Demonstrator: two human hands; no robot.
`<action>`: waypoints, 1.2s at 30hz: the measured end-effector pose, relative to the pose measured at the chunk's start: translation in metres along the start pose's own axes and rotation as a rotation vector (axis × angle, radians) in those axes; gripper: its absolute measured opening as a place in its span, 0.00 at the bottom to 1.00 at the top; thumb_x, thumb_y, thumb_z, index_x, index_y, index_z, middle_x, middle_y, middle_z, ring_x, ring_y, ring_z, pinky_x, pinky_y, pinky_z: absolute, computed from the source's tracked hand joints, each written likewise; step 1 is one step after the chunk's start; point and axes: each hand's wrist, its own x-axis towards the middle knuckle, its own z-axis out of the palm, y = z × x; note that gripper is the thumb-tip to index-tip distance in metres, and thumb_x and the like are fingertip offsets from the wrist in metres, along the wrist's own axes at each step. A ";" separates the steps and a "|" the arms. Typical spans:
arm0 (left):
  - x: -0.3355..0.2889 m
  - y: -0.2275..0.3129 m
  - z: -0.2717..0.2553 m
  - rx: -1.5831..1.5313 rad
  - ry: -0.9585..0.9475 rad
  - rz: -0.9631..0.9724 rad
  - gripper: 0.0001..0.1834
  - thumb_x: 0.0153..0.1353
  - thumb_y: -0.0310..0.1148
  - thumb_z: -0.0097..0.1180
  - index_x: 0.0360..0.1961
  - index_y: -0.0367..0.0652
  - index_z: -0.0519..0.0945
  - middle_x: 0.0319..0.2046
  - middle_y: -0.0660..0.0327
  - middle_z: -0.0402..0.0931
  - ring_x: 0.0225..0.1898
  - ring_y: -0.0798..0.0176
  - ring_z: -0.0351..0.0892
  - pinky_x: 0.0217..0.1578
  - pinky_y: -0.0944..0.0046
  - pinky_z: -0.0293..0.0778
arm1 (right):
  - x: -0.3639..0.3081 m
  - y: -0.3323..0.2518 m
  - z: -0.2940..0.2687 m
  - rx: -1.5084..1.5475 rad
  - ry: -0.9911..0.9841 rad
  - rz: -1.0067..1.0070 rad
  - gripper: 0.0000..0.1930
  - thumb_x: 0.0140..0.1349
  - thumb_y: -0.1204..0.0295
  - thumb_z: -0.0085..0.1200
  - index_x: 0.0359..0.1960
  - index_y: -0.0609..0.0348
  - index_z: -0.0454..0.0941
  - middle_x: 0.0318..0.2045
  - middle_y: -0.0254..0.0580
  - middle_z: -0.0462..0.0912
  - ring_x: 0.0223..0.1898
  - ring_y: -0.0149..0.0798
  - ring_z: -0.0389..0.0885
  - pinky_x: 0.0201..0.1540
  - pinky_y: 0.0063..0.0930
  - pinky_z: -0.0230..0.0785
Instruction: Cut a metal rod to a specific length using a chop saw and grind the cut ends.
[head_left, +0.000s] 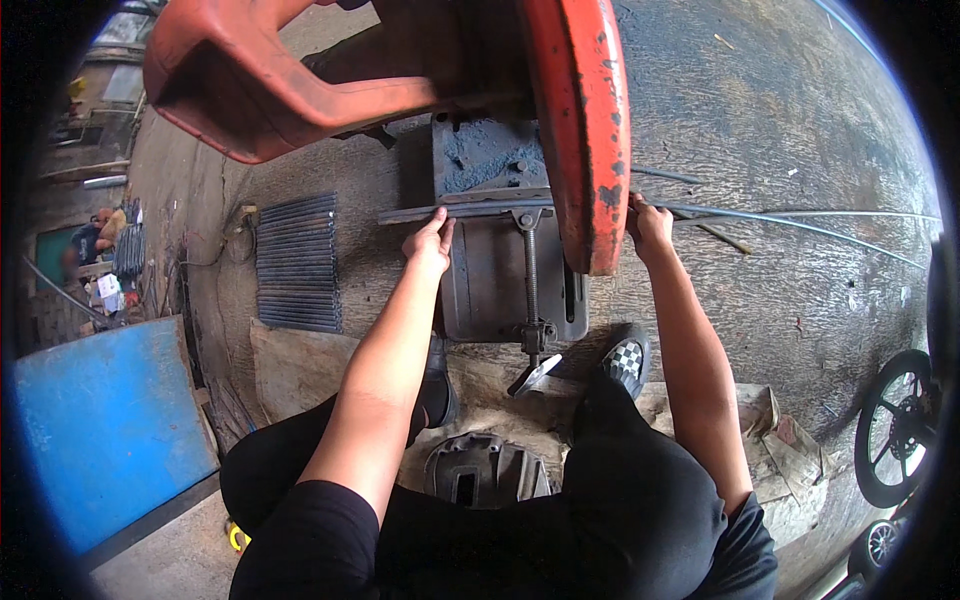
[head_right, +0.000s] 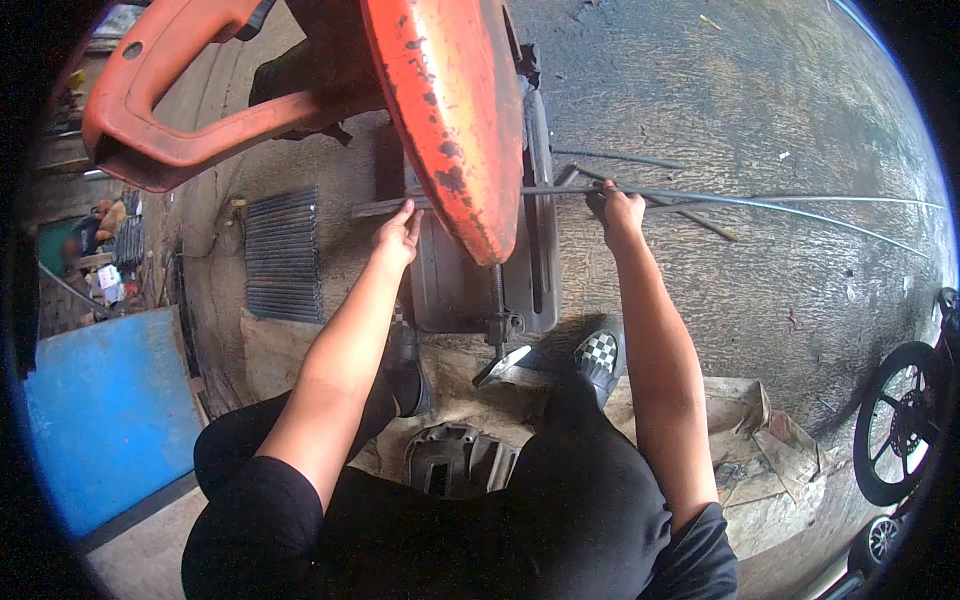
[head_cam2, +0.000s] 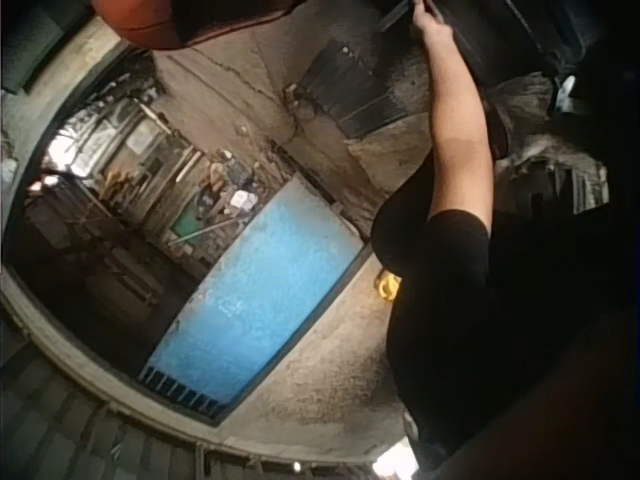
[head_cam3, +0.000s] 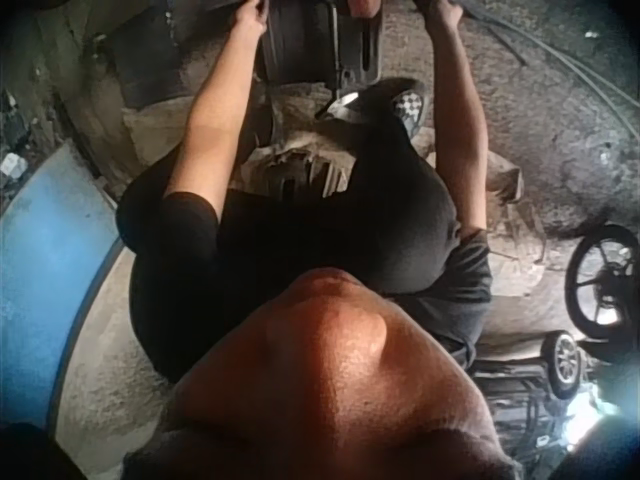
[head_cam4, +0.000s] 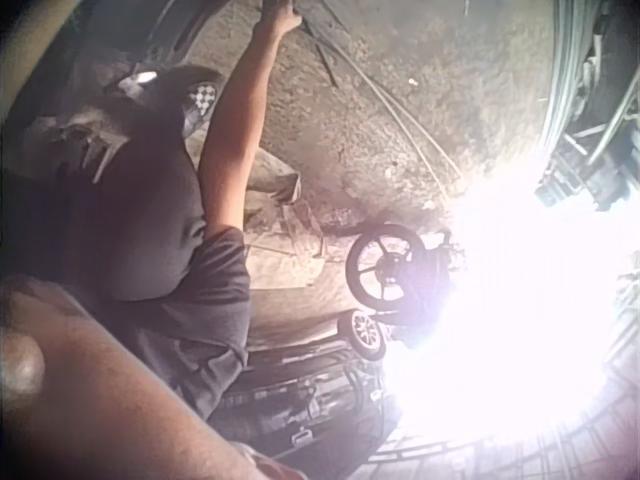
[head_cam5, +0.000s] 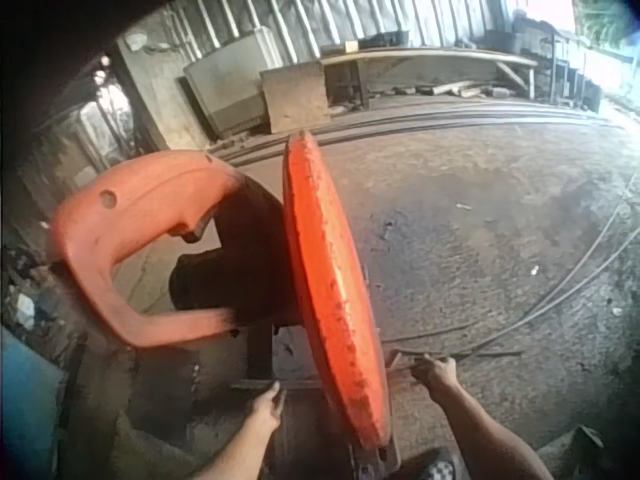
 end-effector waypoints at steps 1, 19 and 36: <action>0.001 -0.001 0.000 0.003 0.014 -0.016 0.19 0.45 0.16 0.64 0.39 0.30 0.71 0.33 0.52 0.77 0.30 0.57 0.79 0.33 0.67 0.84 | 0.001 0.001 -0.001 0.012 -0.003 0.004 0.12 0.60 0.76 0.52 0.40 0.73 0.66 0.35 0.53 0.76 0.30 0.43 0.81 0.31 0.32 0.81; -0.020 -0.006 0.015 0.038 0.043 0.098 0.18 0.46 0.17 0.65 0.37 0.31 0.70 0.33 0.50 0.77 0.28 0.57 0.80 0.30 0.67 0.83 | 0.008 0.000 -0.006 0.018 -0.019 -0.004 0.12 0.60 0.76 0.52 0.39 0.74 0.67 0.33 0.53 0.77 0.29 0.42 0.81 0.30 0.32 0.80; -0.023 -0.010 0.017 0.090 0.073 0.141 0.18 0.44 0.18 0.66 0.35 0.32 0.72 0.31 0.52 0.78 0.26 0.59 0.80 0.27 0.69 0.83 | 0.003 -0.008 -0.007 0.003 0.032 0.000 0.13 0.60 0.76 0.52 0.40 0.75 0.65 0.35 0.54 0.75 0.29 0.43 0.81 0.31 0.31 0.81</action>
